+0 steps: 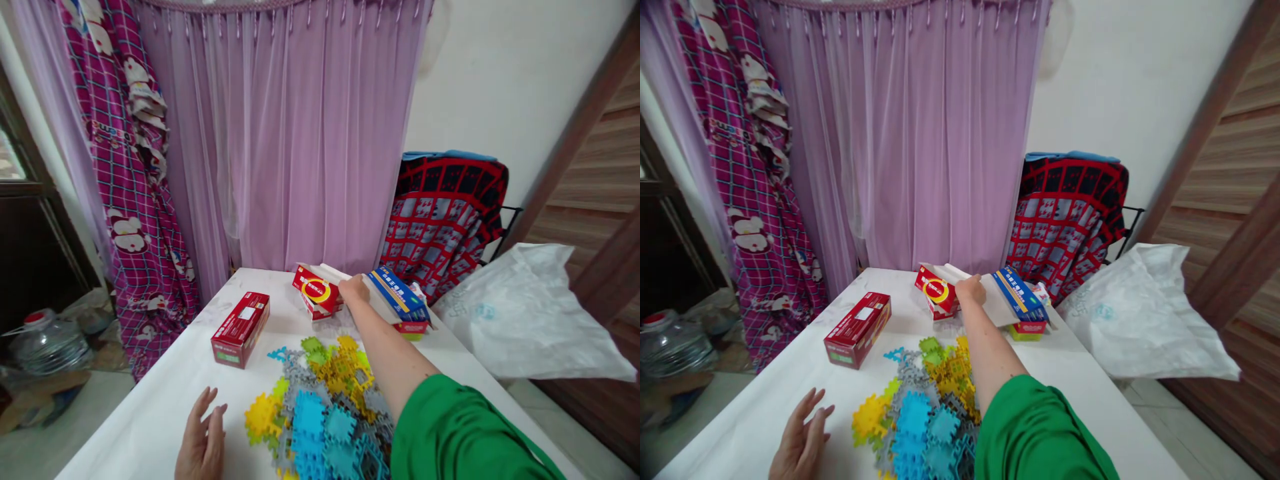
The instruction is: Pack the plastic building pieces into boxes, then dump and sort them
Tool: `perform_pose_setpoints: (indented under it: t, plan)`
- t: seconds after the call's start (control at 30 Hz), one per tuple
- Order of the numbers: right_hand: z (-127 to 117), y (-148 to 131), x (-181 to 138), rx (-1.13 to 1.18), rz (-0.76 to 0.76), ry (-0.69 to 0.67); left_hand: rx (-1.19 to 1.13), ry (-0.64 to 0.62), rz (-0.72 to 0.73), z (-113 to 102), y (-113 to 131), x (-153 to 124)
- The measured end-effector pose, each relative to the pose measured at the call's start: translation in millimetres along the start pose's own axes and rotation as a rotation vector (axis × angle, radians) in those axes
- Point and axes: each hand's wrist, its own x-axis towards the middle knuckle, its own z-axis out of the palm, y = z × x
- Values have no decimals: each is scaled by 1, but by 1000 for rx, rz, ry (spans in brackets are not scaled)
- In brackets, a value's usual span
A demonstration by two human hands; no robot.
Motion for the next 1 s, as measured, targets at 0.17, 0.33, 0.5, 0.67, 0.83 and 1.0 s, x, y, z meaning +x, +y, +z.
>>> perform_pose_setpoints:
  t: [0.17,0.33,0.5,0.67,0.83,1.0]
  plan:
    - [-4,-12,2,19,107,15,-3,-10,-38,0,2,-2]
    - [-13,-18,5,22,100,61,9,-41,-47,-2,5,-3]
    - [-3,-21,3,-5,82,48,68,-2,-38,0,8,-5]
    - [-5,-12,-3,-83,-22,33,151,-10,0,1,11,-3]
    - [-35,24,-22,-287,-246,41,257,42,77,14,17,15]
    - [-56,91,-55,-394,-367,-43,392,54,170,36,33,47]
